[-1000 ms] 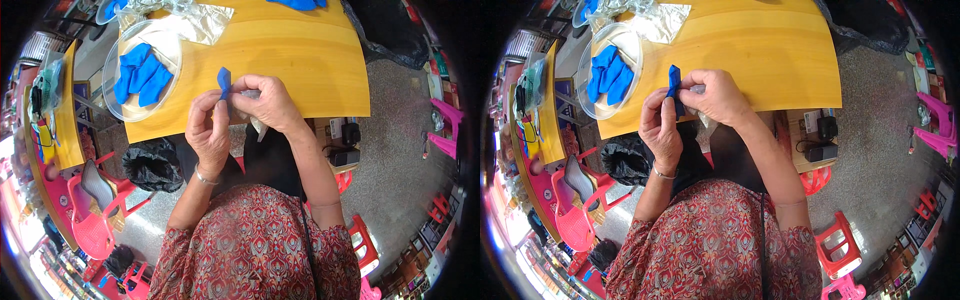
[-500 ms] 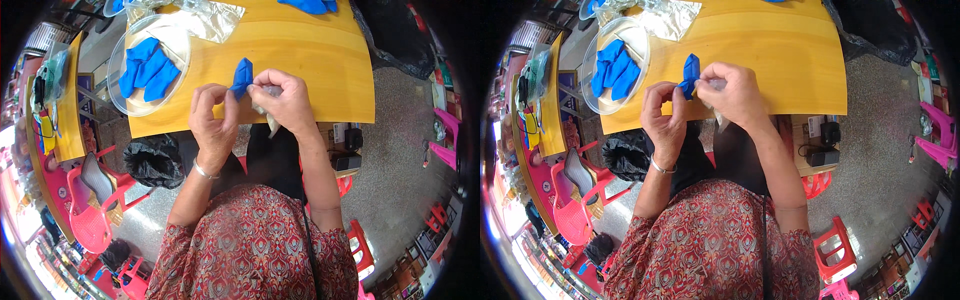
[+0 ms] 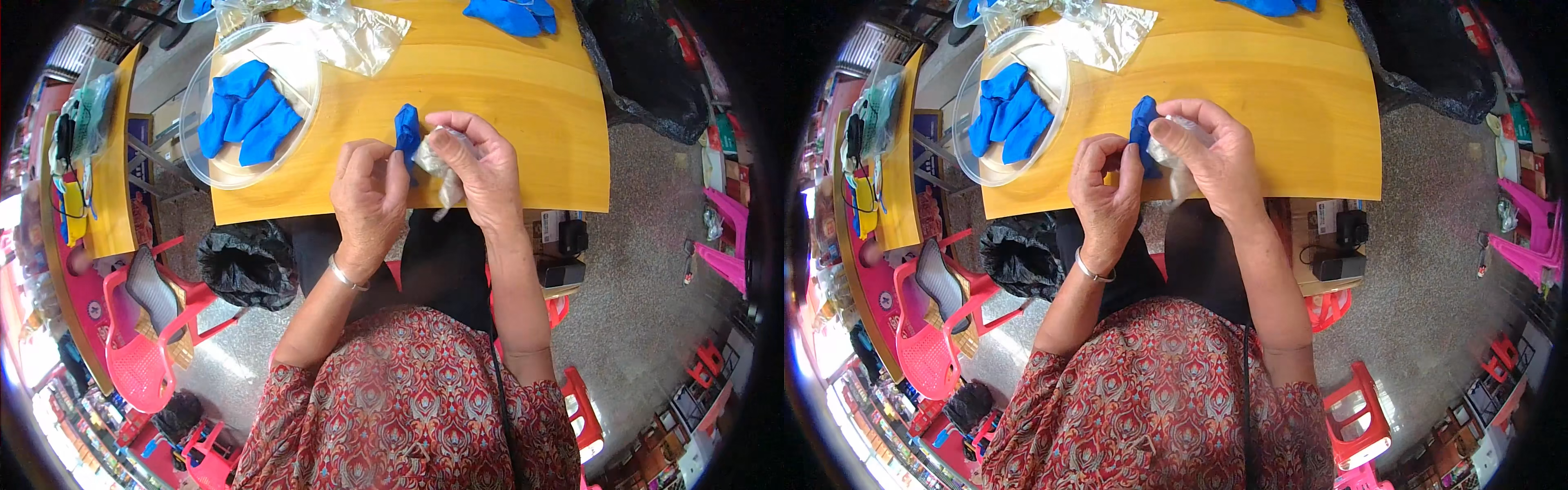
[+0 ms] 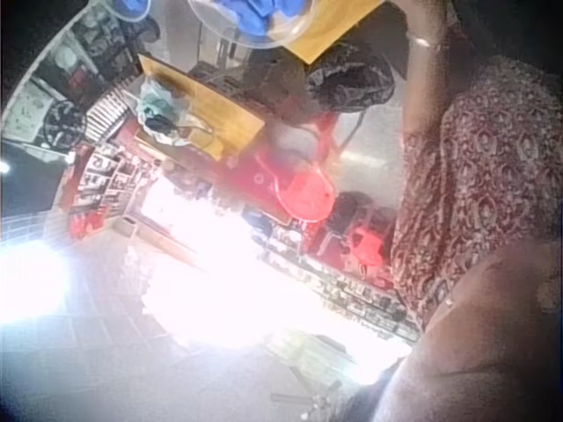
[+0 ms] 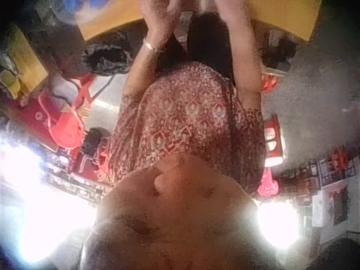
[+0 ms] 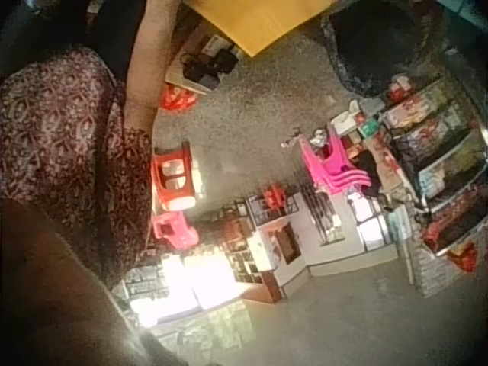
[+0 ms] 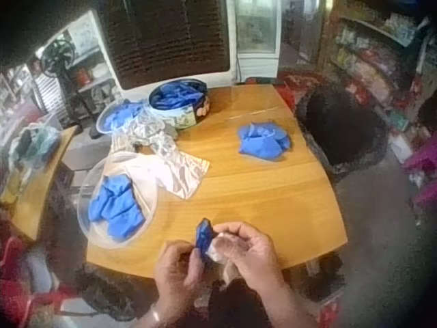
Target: The person sits at a table and wraps small white objects in blue fabric. They pick up a blue cloth, place a white object inside, fold the fabric around it, and tie the ends to form a small bundle. The finished bundles are placed on a clear plastic plate on the table.
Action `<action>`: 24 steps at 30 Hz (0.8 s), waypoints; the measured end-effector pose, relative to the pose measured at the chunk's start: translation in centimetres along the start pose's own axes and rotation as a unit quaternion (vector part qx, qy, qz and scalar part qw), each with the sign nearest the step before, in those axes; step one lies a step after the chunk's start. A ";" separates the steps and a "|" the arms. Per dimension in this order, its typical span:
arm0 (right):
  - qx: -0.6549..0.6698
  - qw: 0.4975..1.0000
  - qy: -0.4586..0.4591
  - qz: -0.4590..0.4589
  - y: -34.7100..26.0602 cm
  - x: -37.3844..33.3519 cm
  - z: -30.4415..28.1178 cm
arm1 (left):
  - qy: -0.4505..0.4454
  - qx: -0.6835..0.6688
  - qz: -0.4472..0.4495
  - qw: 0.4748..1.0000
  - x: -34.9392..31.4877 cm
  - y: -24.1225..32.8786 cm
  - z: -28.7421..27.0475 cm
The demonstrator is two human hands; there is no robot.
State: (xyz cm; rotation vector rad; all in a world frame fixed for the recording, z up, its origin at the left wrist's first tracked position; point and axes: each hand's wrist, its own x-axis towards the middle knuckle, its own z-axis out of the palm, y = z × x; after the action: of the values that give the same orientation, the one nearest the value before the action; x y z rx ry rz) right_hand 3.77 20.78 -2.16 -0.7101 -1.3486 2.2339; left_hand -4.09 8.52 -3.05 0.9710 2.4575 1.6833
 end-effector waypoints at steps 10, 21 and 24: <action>0.052 0.994 -0.080 -0.049 1.6 0.3 -0.3 | -0.001 0.023 0.057 0.998 -0.2 -0.3 0.1; -0.140 0.976 -0.099 -0.136 2.1 1.1 -0.5 | 0.004 0.000 0.117 0.993 -0.2 -1.4 -0.4; -0.052 0.985 -0.110 -0.124 1.9 1.4 -0.1 | 0.000 0.028 0.173 0.984 0.5 -1.2 -0.8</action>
State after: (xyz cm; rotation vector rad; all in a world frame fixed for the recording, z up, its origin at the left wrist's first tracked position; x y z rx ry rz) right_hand 2.60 20.86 -4.14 -0.3113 -1.5728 2.1001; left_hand -5.29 7.85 -3.56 1.4800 2.4604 1.7012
